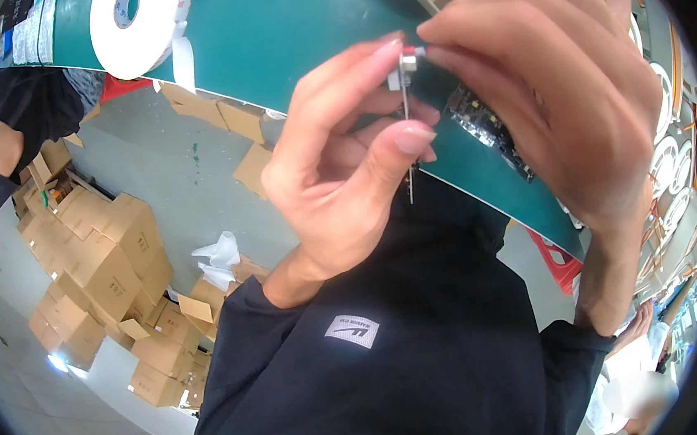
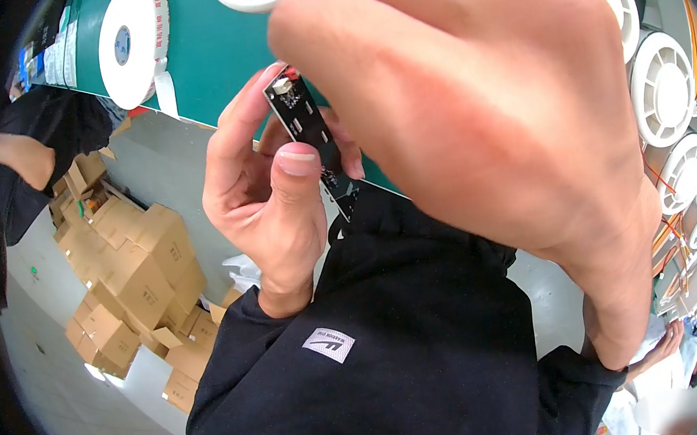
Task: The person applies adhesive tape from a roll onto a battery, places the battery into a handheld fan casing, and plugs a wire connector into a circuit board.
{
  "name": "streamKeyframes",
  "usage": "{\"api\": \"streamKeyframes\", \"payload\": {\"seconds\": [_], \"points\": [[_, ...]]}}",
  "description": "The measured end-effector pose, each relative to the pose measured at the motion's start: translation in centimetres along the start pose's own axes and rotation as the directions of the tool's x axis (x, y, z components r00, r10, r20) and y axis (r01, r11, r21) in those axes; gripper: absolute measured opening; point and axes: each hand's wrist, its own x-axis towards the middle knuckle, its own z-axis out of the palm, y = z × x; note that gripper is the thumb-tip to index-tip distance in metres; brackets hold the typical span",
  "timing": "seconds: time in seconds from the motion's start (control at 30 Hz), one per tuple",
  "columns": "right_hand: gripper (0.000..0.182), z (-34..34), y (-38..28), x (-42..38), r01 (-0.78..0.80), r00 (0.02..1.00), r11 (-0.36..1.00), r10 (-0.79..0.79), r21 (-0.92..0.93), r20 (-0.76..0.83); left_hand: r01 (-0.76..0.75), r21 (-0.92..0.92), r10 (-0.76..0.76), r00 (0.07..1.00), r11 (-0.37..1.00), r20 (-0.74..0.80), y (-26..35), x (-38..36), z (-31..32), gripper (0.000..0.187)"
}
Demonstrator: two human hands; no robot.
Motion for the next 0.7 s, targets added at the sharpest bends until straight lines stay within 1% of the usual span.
{"api": "streamKeyframes", "payload": {"seconds": [0.13,0.3,0.5,0.7], "points": [[0.022,0.00,0.01,-0.12,0.004,1.000,1.000,-0.004,-0.001,-0.002,0.055,-0.056,-0.056,0.998,0.997,-0.018,0.25,-0.03,0.27,0.048],[0.023,0.08,0.04,-0.24,0.008,1.000,1.000,-0.008,0.000,-0.002,0.036,-0.055,-0.038,0.999,0.998,-0.036,0.18,0.05,0.61,0.048],[0.023,0.16,-0.05,-0.36,0.013,1.000,1.000,-0.013,0.003,-0.008,0.099,-0.097,-0.101,0.995,0.990,-0.019,0.36,-0.21,0.49,0.048],[0.023,0.06,-0.31,-0.46,0.016,1.000,1.000,-0.016,0.005,-0.010,0.044,-0.042,-0.043,0.999,0.998,0.016,-0.03,-0.02,0.17,0.048]]}}
